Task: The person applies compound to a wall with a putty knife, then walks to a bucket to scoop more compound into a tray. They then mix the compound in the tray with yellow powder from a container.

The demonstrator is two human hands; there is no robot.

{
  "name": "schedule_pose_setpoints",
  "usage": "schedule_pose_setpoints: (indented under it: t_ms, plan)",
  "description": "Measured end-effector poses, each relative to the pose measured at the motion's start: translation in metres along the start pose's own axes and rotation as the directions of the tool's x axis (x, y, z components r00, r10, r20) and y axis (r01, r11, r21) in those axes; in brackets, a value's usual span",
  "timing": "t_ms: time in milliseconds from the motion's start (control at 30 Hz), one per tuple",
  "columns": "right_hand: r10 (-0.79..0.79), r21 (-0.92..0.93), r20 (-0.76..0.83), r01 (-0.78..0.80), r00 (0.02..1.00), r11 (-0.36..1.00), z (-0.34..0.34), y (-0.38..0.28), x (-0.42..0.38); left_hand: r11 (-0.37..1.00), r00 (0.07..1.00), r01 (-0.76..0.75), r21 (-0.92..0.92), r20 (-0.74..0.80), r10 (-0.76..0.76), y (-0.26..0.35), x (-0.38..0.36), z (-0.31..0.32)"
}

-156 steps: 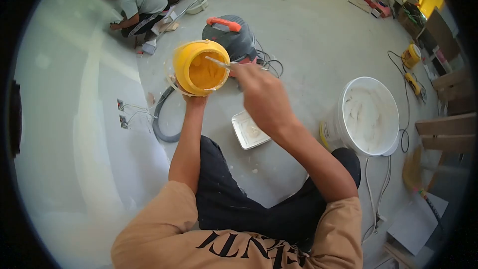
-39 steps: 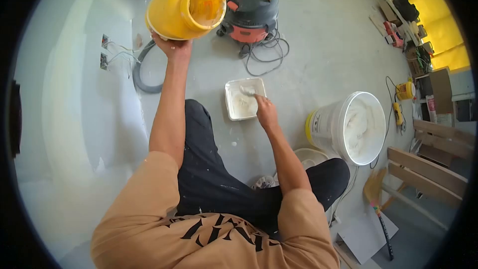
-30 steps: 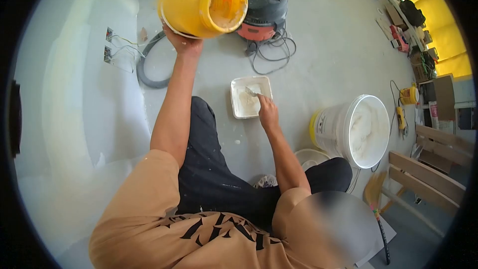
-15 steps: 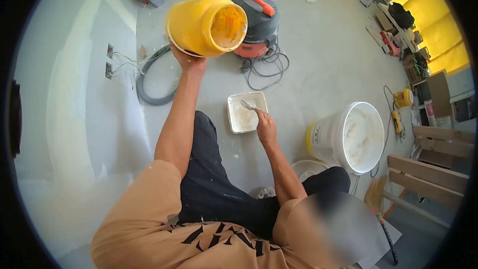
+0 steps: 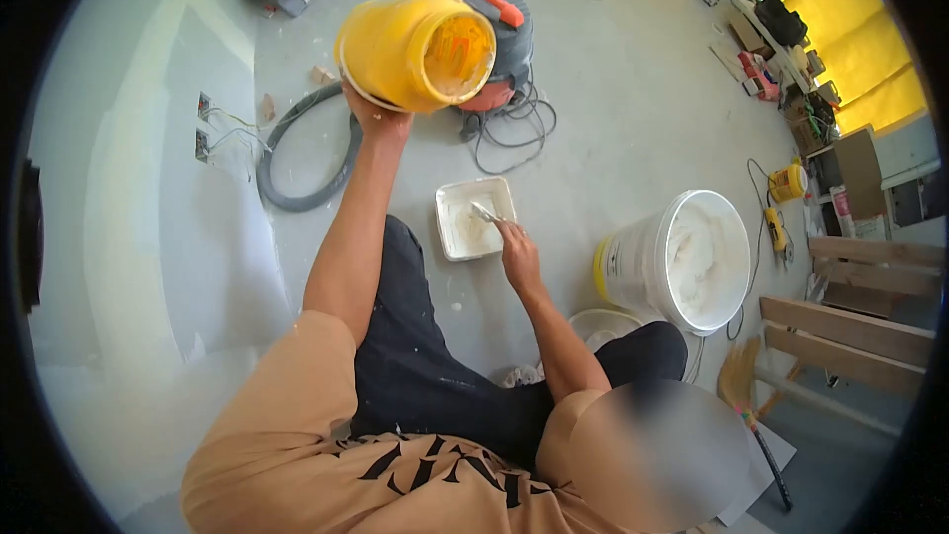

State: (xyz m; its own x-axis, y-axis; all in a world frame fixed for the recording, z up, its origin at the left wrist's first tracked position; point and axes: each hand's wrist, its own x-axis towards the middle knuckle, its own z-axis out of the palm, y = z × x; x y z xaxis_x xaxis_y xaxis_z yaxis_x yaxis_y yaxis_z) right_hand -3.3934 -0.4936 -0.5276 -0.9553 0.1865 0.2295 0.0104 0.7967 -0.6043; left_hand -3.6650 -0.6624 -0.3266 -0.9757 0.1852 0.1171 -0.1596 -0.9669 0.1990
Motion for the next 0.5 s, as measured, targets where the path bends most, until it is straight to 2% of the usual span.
schedule_pose_setpoints:
  t_ms: [67,100,167,200,267,500]
  plan:
    - [-0.231,-0.114,0.047,0.235,0.972,0.965,0.006,-0.003,-0.006,1.0,1.0,0.008,0.012,-0.019,-0.008,-0.003,-0.001,0.0]
    - [-0.223,-0.11,0.056,0.228,0.973,0.967,0.011,-0.003,-0.015,1.0,1.0,0.015,0.023,-0.017,-0.014,-0.005,-0.001,0.0]
    - [-0.384,-0.249,0.271,0.449,0.883,0.858,0.024,0.005,-0.033,0.998,1.0,0.02,0.06,-0.009,-0.019,-0.01,-0.002,0.001]
    - [-0.381,-0.248,0.273,0.447,0.884,0.859,0.027,0.007,-0.039,0.995,1.0,0.021,0.1,0.006,-0.022,-0.012,-0.001,0.0]
    - [-0.367,-0.298,0.415,0.505,0.833,0.81,0.029,0.013,-0.051,0.995,0.999,0.037,0.093,-0.005,-0.037,-0.017,-0.001,-0.002]
    - [-0.343,-0.288,0.541,0.553,0.768,0.782,0.003,0.027,-0.059,0.992,0.998,0.056,0.114,-0.036,-0.052,-0.027,0.003,-0.007]
